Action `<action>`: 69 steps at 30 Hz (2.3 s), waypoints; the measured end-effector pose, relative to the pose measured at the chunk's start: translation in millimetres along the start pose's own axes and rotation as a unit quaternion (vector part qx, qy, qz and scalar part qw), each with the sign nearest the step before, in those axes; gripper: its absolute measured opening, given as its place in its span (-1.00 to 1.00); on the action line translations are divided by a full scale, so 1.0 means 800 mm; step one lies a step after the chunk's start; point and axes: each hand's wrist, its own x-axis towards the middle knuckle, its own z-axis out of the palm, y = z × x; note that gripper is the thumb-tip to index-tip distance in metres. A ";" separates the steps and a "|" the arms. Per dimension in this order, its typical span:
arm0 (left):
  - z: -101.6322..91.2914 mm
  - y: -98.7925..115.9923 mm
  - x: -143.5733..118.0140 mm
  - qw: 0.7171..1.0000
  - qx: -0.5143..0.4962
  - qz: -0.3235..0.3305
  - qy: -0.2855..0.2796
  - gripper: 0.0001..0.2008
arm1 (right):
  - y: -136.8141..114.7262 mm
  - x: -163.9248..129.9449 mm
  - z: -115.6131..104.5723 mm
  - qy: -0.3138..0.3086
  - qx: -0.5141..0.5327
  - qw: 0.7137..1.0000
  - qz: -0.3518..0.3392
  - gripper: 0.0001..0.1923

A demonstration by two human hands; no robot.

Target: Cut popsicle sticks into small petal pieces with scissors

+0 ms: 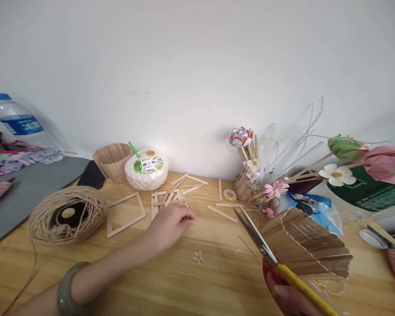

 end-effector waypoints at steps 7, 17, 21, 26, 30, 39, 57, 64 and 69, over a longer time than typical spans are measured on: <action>0.001 -0.004 0.017 0.985 -0.155 -0.072 0.000 -0.82 | -0.066 -0.005 0.026 -0.016 0.069 0.994 -0.083 -0.68; 0.036 0.044 0.004 0.959 -0.277 -0.056 0.011 -0.78 | -0.112 0.024 0.078 -0.030 0.055 0.984 -0.169 -0.82; 0.044 0.045 -0.002 0.958 -0.283 -0.028 0.018 -0.76 | -0.114 0.018 0.080 -0.010 0.047 0.983 -0.179 -0.80; 0.050 0.050 -0.012 0.949 -0.313 -0.035 0.012 -0.73 | -0.110 0.011 0.080 0.009 0.051 0.979 -0.196 -0.80; 0.052 0.053 -0.018 0.925 -0.369 -0.062 -0.070 -0.81 | -0.098 0.010 0.079 -0.035 0.108 0.973 -0.202 -0.82; 0.051 0.050 -0.016 0.937 -0.337 -0.065 -0.058 -0.81 | -0.099 0.015 0.076 -0.021 0.044 0.978 -0.201 -0.83; 0.062 0.045 -0.024 0.948 -0.250 -0.134 -0.147 -0.72 | -0.117 0.001 0.070 0.109 -0.013 0.970 -0.218 -0.69; 0.057 0.049 -0.021 0.949 -0.288 -0.093 -0.093 -0.70 | -0.094 0.010 0.062 0.068 -0.030 0.973 -0.218 -0.68; 0.049 0.058 -0.024 0.949 -0.306 -0.060 -0.042 -0.72 | -0.088 0.004 0.074 0.035 -0.031 0.973 -0.228 -0.50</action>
